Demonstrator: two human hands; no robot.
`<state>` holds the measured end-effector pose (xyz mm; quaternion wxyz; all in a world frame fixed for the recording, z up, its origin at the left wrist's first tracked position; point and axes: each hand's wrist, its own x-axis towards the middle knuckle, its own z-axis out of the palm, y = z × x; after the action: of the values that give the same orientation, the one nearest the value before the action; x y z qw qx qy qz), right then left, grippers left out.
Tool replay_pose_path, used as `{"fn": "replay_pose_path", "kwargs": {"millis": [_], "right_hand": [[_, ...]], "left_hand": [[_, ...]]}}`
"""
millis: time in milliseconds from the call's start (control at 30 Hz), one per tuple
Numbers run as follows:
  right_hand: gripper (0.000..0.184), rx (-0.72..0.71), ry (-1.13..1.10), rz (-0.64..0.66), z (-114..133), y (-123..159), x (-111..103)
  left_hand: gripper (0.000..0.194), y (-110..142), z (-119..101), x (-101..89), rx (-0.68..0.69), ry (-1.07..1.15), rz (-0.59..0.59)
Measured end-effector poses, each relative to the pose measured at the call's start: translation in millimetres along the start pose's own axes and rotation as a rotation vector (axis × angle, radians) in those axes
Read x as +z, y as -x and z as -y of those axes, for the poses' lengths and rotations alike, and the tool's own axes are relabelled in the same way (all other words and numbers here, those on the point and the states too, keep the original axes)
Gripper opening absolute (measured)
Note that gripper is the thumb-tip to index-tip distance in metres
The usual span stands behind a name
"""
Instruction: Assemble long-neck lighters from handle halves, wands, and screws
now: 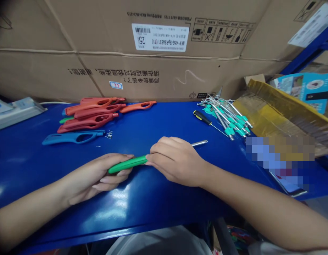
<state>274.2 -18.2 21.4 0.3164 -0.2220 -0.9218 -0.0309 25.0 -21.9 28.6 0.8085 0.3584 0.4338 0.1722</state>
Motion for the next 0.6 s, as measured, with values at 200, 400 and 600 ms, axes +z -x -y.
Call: {"fn": "replay_pose_path", "kwargs": {"millis": [200, 400, 600], "right_hand": [[0.019, 0.057, -0.005, 0.042, 0.3, -0.5, 1.0], [0.011, 0.134, -0.094, 0.022, 5.7, 2.5, 7.3], [0.012, 0.161, -0.145, 0.051, 3.2, -0.9, 5.1]], "left_hand": [[0.035, -0.7, 1.1, 0.5, -0.027, 0.071, 0.012], [0.045, 1.5, 1.6, 3.5, 0.021, -0.034, 0.053], [0.043, -0.4, 2.2, 1.9, -0.017, 0.017, 0.074]]}}
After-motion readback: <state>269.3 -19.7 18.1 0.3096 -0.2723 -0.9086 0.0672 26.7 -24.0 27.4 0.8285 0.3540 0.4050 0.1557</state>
